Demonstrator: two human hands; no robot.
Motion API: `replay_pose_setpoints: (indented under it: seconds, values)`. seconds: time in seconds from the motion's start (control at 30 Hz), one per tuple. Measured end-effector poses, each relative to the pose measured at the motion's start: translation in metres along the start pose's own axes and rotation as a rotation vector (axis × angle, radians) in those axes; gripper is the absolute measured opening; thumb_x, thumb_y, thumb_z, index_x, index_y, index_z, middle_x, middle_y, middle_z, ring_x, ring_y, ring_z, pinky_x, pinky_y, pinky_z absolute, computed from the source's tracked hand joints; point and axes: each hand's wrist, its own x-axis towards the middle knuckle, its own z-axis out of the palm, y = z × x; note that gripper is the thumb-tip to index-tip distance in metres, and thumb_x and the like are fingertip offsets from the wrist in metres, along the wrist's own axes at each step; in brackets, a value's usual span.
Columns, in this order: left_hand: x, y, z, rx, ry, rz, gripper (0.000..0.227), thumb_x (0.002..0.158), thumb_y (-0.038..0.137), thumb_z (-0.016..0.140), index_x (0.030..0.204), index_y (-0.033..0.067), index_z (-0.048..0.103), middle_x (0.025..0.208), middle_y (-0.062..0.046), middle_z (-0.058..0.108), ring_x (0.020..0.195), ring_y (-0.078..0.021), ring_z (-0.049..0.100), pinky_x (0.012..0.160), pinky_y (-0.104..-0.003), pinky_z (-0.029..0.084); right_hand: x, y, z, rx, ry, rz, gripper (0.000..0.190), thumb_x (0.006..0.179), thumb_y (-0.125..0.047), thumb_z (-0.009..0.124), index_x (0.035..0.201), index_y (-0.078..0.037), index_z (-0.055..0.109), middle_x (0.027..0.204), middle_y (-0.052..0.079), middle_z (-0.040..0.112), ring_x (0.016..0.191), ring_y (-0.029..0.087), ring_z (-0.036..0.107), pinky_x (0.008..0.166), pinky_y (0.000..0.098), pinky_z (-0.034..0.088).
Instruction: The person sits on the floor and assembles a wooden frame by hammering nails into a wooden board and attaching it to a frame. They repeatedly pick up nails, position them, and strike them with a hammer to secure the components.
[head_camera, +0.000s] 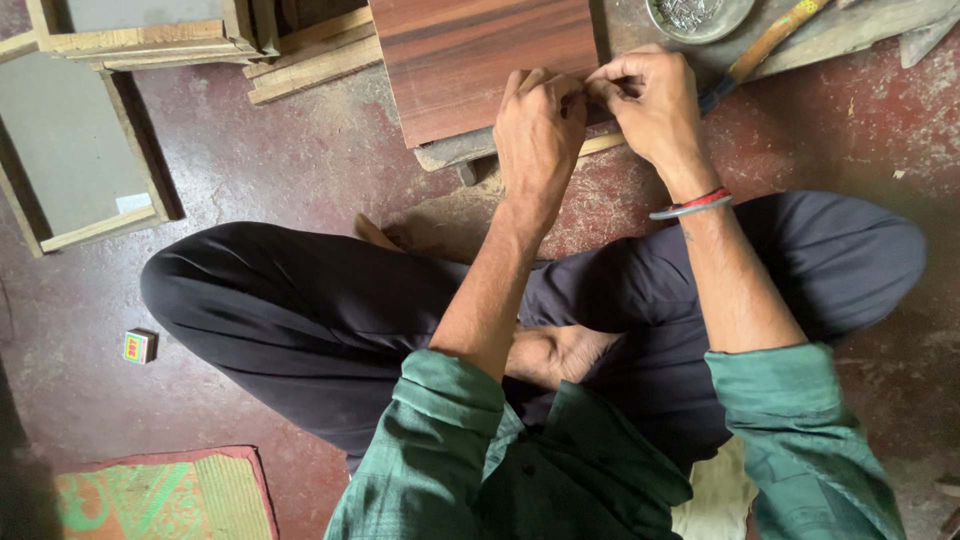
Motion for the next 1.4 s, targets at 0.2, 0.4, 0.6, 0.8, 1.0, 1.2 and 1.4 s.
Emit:
replay_pose_setpoints:
  seconds: [0.2,0.4,0.6,0.8,1.0,1.2,1.4]
  values:
    - [-0.006,0.001,-0.004,-0.031,0.03,0.012,0.01,0.087,0.008,0.074,0.095,0.0066,0.08,0.093,-0.006,0.076,0.083,-0.0173,0.063,0.069,-0.031,0.056,-0.001,0.007,0.004,-0.006,-0.019,0.057,0.009,0.094,0.001,0.078,0.102,-0.003,0.079,0.116,0.012,0.066,0.097,0.019,0.073,0.084,0.0288,0.059]
    - [-0.004,0.001,0.0,-0.037,0.021,-0.02,0.007,0.09,0.006,0.073,0.092,0.0052,0.08,0.091,-0.007,0.076,0.078,-0.0185,0.062,0.062,-0.031,0.054,-0.005,0.003,0.01,-0.241,0.009,-0.112,0.005,0.095,0.004,0.076,0.097,0.002,0.072,0.115,0.014,0.058,0.106,0.025,0.063,0.092,0.0366,0.057]
    - [-0.005,0.002,0.0,-0.037,0.067,0.0,0.007,0.088,0.005,0.074,0.091,0.0069,0.08,0.081,-0.005,0.075,0.078,-0.0182,0.061,0.064,-0.032,0.054,-0.01,-0.003,0.014,-0.261,0.013,-0.153,0.006,0.097,0.005,0.071,0.097,0.003,0.066,0.115,0.014,0.052,0.107,0.026,0.062,0.099,0.0392,0.054]
    - [-0.004,-0.002,0.003,-0.089,0.09,0.038,0.005,0.086,0.01,0.075,0.088,0.0066,0.078,0.077,-0.004,0.075,0.066,-0.0124,0.055,0.077,-0.034,0.046,-0.01,-0.006,0.013,-0.257,0.03,-0.159,0.007,0.099,0.002,0.071,0.099,0.004,0.065,0.115,0.015,0.053,0.106,0.027,0.062,0.098,0.0403,0.053]
    - [-0.003,-0.011,0.009,-0.149,0.078,0.085,0.007,0.087,0.013,0.073,0.083,0.0079,0.074,0.074,-0.004,0.07,0.07,-0.0158,0.052,0.088,-0.038,0.04,-0.012,-0.008,0.01,-0.211,0.05,-0.129,0.008,0.1,0.0,0.073,0.1,0.005,0.067,0.113,0.014,0.058,0.105,0.026,0.063,0.094,0.0384,0.055]
    - [-0.005,-0.019,0.01,-0.161,0.01,0.116,0.011,0.082,0.018,0.075,0.083,0.0095,0.069,0.073,-0.005,0.062,0.078,-0.0208,0.049,0.091,-0.04,0.039,-0.019,-0.015,-0.002,0.076,0.114,0.05,0.007,0.1,-0.005,0.074,0.105,0.0,0.072,0.109,0.008,0.065,0.097,0.017,0.066,0.085,0.0306,0.057]
    - [-0.006,-0.025,0.014,-0.174,-0.045,0.038,0.011,0.083,0.021,0.073,0.086,0.0101,0.071,0.082,-0.008,0.062,0.086,-0.0222,0.048,0.091,-0.043,0.042,-0.046,0.007,-0.033,0.014,0.497,0.134,0.008,0.103,0.001,0.072,0.11,-0.001,0.069,0.105,0.007,0.064,0.083,0.014,0.054,0.073,0.0311,0.043]
